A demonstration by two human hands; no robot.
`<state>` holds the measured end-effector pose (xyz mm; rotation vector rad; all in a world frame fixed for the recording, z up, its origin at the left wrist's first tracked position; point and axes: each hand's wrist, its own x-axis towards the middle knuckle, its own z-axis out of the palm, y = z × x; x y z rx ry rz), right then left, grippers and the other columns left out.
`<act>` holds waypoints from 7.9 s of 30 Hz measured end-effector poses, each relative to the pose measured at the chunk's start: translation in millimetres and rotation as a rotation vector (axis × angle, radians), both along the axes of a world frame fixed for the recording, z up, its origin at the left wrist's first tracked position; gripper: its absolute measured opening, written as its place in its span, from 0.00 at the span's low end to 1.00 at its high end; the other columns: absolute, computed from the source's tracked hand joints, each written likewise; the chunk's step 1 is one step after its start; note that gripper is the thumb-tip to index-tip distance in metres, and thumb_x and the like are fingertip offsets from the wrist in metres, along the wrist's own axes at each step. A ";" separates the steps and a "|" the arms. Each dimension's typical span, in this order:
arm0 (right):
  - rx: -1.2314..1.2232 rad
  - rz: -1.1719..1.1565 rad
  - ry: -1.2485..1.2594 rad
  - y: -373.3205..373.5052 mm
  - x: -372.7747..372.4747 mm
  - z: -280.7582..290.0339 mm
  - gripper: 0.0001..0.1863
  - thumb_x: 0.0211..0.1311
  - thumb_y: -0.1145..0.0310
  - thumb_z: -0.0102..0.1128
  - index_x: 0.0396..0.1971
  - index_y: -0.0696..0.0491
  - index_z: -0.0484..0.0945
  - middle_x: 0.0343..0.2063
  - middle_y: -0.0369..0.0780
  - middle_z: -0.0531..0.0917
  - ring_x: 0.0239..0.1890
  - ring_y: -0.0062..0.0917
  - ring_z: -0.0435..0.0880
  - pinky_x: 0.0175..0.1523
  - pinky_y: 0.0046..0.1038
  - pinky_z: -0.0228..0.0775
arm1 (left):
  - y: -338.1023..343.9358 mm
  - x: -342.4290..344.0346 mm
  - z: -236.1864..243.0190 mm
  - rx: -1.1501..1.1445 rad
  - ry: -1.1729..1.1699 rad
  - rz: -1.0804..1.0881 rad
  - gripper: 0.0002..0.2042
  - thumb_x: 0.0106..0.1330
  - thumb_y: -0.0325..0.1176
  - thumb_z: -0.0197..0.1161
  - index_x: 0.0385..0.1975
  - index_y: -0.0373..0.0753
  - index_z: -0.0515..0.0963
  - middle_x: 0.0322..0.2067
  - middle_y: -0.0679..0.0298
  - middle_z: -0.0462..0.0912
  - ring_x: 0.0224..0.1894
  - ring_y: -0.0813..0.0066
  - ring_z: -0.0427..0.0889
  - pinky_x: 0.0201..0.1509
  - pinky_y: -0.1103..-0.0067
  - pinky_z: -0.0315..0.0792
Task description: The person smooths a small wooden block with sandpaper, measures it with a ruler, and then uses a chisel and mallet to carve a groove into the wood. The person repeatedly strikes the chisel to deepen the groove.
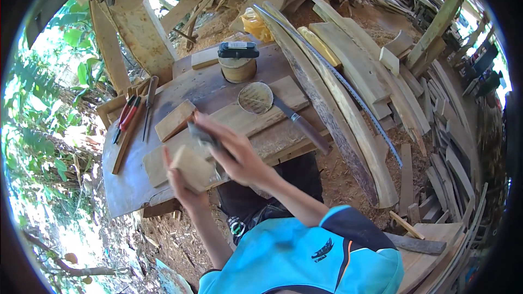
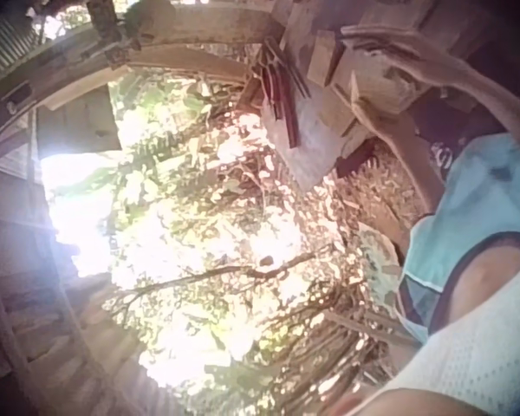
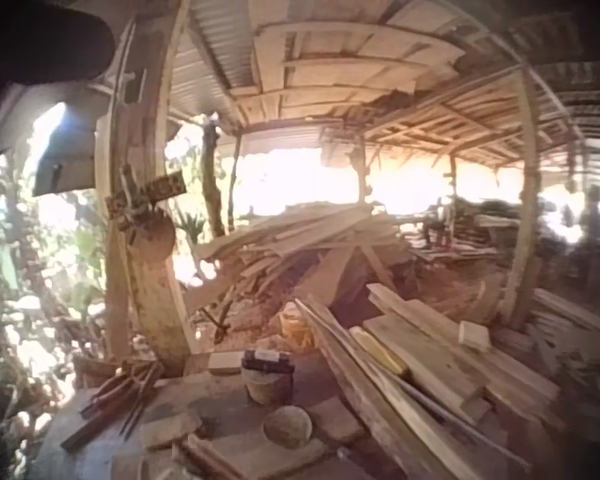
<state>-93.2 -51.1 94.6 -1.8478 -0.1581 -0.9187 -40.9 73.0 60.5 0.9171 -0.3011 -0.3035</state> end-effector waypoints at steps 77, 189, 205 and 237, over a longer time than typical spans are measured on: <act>0.016 0.228 0.127 6.2 -51.0 -27.7 0.19 0.52 0.81 0.46 0.46 0.57 0.72 0.46 0.45 0.75 0.50 0.29 0.75 0.53 0.26 0.65 | 4.3 4.7 -18.9 -0.109 0.143 -0.098 0.35 0.59 0.61 0.44 0.58 0.40 0.56 0.52 0.59 0.67 0.52 0.64 0.70 0.51 0.72 0.70; -0.247 -0.292 0.464 -41.8 12.8 -34.0 0.23 0.51 0.81 0.52 0.49 0.48 0.71 0.44 0.47 0.76 0.42 0.34 0.79 0.47 0.30 0.72 | -2.9 86.0 -49.3 -0.137 0.318 0.294 0.37 0.54 0.71 0.33 0.44 0.41 0.69 0.40 0.63 0.72 0.45 0.66 0.70 0.52 0.67 0.63; -0.985 -0.591 0.815 -120.3 33.2 -71.0 0.21 0.60 0.60 0.43 0.45 0.60 0.73 0.59 0.43 0.61 0.63 0.34 0.55 0.66 0.35 0.41 | -50.8 40.8 -57.9 -0.366 0.146 0.124 0.20 0.55 0.46 0.44 0.40 0.37 0.67 0.37 0.57 0.72 0.43 0.65 0.70 0.49 0.71 0.63; 0.180 -0.004 0.340 -5.1 3.3 -61.7 0.16 0.64 0.71 0.36 0.42 0.64 0.72 0.35 0.51 0.79 0.38 0.39 0.80 0.43 0.32 0.71 | -46.9 20.6 -49.8 0.049 -0.404 0.518 0.22 0.58 0.48 0.45 0.45 0.37 0.58 0.39 0.58 0.64 0.43 0.68 0.67 0.49 0.71 0.63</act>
